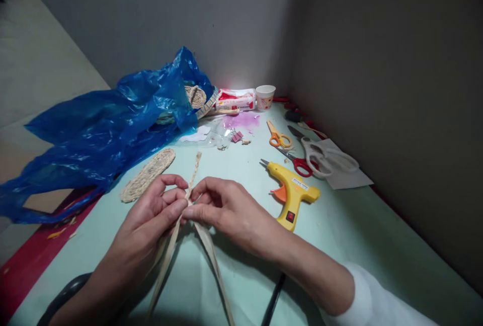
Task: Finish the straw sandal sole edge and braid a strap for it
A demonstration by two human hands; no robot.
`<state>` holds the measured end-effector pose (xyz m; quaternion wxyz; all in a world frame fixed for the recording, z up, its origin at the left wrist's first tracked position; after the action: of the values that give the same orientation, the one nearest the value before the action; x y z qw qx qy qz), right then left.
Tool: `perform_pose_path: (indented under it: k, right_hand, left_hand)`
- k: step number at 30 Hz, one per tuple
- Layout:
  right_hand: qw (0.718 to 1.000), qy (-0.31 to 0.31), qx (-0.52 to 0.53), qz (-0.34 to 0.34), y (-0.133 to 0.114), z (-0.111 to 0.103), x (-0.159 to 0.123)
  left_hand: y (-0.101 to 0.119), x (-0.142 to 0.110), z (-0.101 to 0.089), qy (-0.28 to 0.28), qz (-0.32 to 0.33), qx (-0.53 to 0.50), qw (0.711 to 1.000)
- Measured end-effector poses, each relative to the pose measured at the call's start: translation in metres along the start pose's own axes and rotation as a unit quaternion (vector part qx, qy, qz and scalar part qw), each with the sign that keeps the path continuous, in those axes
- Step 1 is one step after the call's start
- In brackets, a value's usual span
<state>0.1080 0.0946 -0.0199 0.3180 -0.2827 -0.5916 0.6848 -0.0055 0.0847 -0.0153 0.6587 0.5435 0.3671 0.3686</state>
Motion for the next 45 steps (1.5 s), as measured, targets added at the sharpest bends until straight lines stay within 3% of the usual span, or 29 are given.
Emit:
perform_pose_path:
  k: [5, 10, 14, 16, 18, 22, 27, 34, 37, 39, 42, 45]
  right_hand:
    - [0.999, -0.028, -0.037, 0.019, -0.002, 0.009, -0.003]
    - [0.985, 0.045, -0.168, 0.007, -0.012, 0.002, -0.005]
    - [0.979, 0.1, -0.173, -0.044, -0.009, -0.001, -0.002]
    - [0.976, 0.136, -0.164, -0.053, -0.006, -0.004, -0.003]
    - [0.971, 0.173, -0.158, -0.053, -0.006, -0.009, -0.005]
    - [0.972, 0.202, -0.118, -0.037, -0.005, -0.014, -0.008]
    - [0.972, 0.212, -0.088, -0.043, -0.003, -0.02, -0.009]
    - [0.979, 0.183, 0.083, -0.036, 0.009, -0.014, -0.004]
    - [0.976, 0.188, 0.102, -0.031, 0.01, -0.016, -0.003]
    - [0.976, 0.199, 0.083, -0.034, 0.008, -0.022, -0.003]
    - [0.978, 0.203, 0.032, -0.036, 0.002, -0.027, -0.005]
    - [0.984, 0.18, -0.007, -0.02, -0.002, -0.021, -0.005]
  left_hand:
    - [0.002, -0.001, 0.0, -0.024, -0.018, 0.051, 0.998]
    - [0.004, -0.002, -0.005, 0.008, -0.016, 0.148, 0.989]
    - [0.01, -0.003, -0.003, 0.037, 0.007, 0.257, 0.966]
    - [0.017, -0.005, -0.002, 0.064, 0.029, 0.359, 0.931]
    - [0.026, -0.007, 0.001, 0.093, 0.073, 0.469, 0.875]
    - [0.043, -0.016, 0.013, 0.144, 0.213, 0.583, 0.771]
    - [0.039, -0.023, 0.028, 0.151, 0.287, 0.62, 0.714]
    - [0.012, -0.015, 0.046, 0.082, 0.241, 0.71, 0.657]
    - [0.008, -0.011, 0.047, 0.056, 0.219, 0.721, 0.655]
    - [0.013, -0.013, 0.046, 0.051, 0.231, 0.697, 0.677]
    - [0.034, -0.019, 0.03, 0.125, 0.269, 0.584, 0.755]
    - [0.04, -0.016, -0.001, 0.21, 0.185, 0.448, 0.849]
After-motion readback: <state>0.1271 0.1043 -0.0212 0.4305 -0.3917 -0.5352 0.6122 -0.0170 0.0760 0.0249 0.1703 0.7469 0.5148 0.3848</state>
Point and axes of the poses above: each hand's wrist, its own x-axis towards the middle knuckle, its own z-axis out of the palm, y = z × x, the point moved 7 cm from there along x, towards the middle knuckle, and after that the axes turned 9 degrees about -y, right-handed, at the moved point
